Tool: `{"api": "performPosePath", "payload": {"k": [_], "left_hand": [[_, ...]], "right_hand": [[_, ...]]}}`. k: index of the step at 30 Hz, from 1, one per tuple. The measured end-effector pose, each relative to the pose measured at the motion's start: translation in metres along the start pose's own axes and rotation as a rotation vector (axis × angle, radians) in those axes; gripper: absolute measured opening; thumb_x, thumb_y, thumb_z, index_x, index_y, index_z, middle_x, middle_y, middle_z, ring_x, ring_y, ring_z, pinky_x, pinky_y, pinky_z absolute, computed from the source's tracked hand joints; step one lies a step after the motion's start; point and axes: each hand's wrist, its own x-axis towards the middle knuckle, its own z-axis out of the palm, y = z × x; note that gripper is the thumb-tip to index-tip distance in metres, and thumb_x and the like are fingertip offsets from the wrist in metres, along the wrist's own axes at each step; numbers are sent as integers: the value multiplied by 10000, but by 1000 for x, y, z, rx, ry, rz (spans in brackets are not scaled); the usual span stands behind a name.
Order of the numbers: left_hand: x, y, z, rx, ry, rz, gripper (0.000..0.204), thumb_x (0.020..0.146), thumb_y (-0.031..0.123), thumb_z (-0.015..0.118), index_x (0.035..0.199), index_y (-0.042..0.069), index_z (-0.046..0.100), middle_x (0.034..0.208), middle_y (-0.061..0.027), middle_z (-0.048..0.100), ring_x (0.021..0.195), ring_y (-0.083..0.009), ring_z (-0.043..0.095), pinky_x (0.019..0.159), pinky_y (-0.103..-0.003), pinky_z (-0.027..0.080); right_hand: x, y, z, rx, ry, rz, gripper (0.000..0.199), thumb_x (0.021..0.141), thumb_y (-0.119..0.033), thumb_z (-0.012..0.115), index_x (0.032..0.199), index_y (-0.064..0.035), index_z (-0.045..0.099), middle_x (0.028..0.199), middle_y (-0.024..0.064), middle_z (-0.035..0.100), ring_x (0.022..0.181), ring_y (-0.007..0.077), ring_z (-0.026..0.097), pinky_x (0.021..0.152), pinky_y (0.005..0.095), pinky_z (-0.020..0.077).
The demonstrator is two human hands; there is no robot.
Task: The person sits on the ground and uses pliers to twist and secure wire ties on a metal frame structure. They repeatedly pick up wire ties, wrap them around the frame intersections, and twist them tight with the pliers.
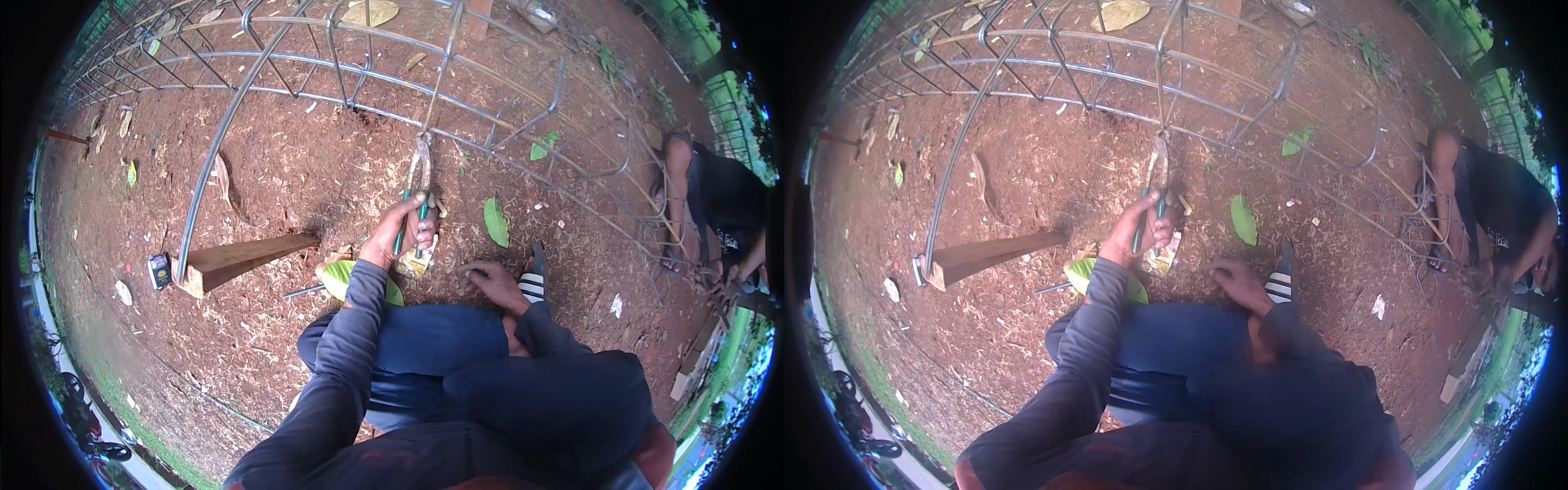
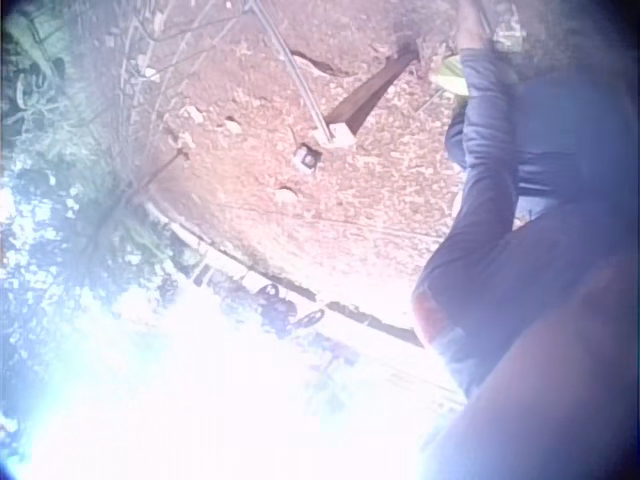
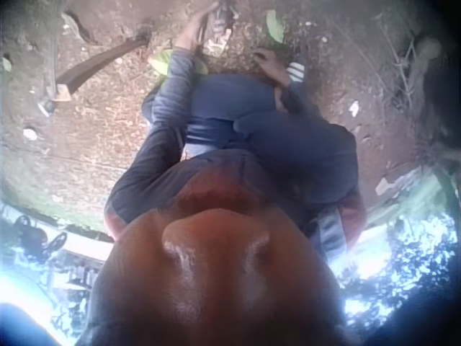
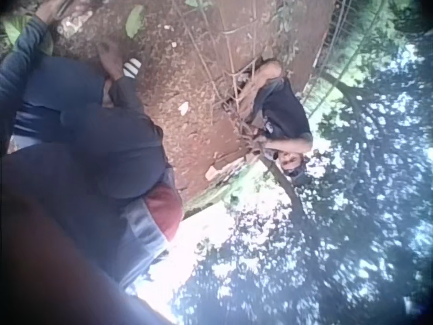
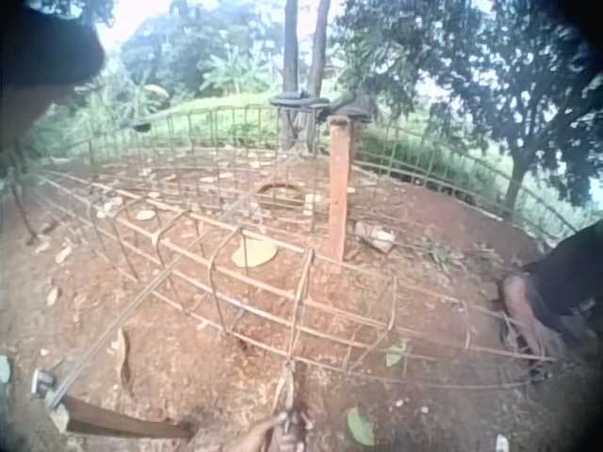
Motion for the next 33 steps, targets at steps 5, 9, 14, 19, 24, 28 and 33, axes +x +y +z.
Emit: {"api": "performPosePath", "payload": {"k": [5, 9, 14, 19, 24, 28, 33], "left_hand": [[8, 11, 20, 565, 378, 78, 217, 973, 206, 668, 856, 52, 570, 640, -28, 553, 532, -139, 542, 461, -318, 430], [13, 6, 10, 1329, 757, 218, 327, 943, 237, 627, 1139, -24, 623, 746, -130, 677, 678, -239, 675, 618, -397, 533], [18, -1, 7, 1890, 1033, 272, 358, 946, 205, 589, 1197, -34, 500, 827, -281, 680, 815, -446, 693, 693, -526, 545], [11, 8, 15, 2054, 1076, 425, 428, 931, 221, 608, 1221, -56, 458, 900, -324, 683, 837, -468, 687, 725, -530, 552], [-50, 63, 19, 1240, 503, -165, 520, 884, 248, 763, 1227, -102, 591, 979, -180, 742, 872, -298, 733, 734, -429, 606], [-55, 45, 33, 440, 162, -284, 563, 900, 249, 728, 1336, -34, 510, 1118, -192, 704, 934, -323, 728, 760, -410, 626], [-43, 27, -6, 453, 244, -197, 268, 873, 144, 685, 1090, 66, 549, 731, 8, 507, 495, -107, 442, 478, -275, 428]], "right_hand": [[25, -32, -4, 16, 165, -219, 319, 1019, -177, 571, 1294, -29, 637, 1142, 96, 700, 998, 195, 689, 883, 328, 544], [63, -111, 15, 143, 215, -259, 540, 1005, -268, 627, 1477, -57, 470, 1285, 124, 633, 1276, 233, 571, 1032, 374, 486], [141, -162, 57, 590, 309, -220, 583, 957, -315, 710, 1416, -21, 503, 1268, 122, 642, 1251, 255, 567, 1022, 409, 479], [201, -170, 73, 1054, 362, -139, 342, 949, -343, 742, 1105, -57, 640, 931, 34, 632, 831, 159, 598, 802, 370, 516], [183, -170, 61, 1394, -164, -234, 330, 982, -412, 685, 844, -144, 550, 663, -86, 431, 560, 47, 430, 537, 274, 412], [200, -143, 53, 1741, -977, -537, 355, 1015, -410, 627, 797, -166, 489, 619, -100, 353, 527, 44, 406, 547, 281, 420], [204, -130, 55, 1782, -858, -518, 342, 1022, -465, 589, 894, -148, 593, 664, -80, 457, 559, 66, 470, 634, 321, 506]]}}
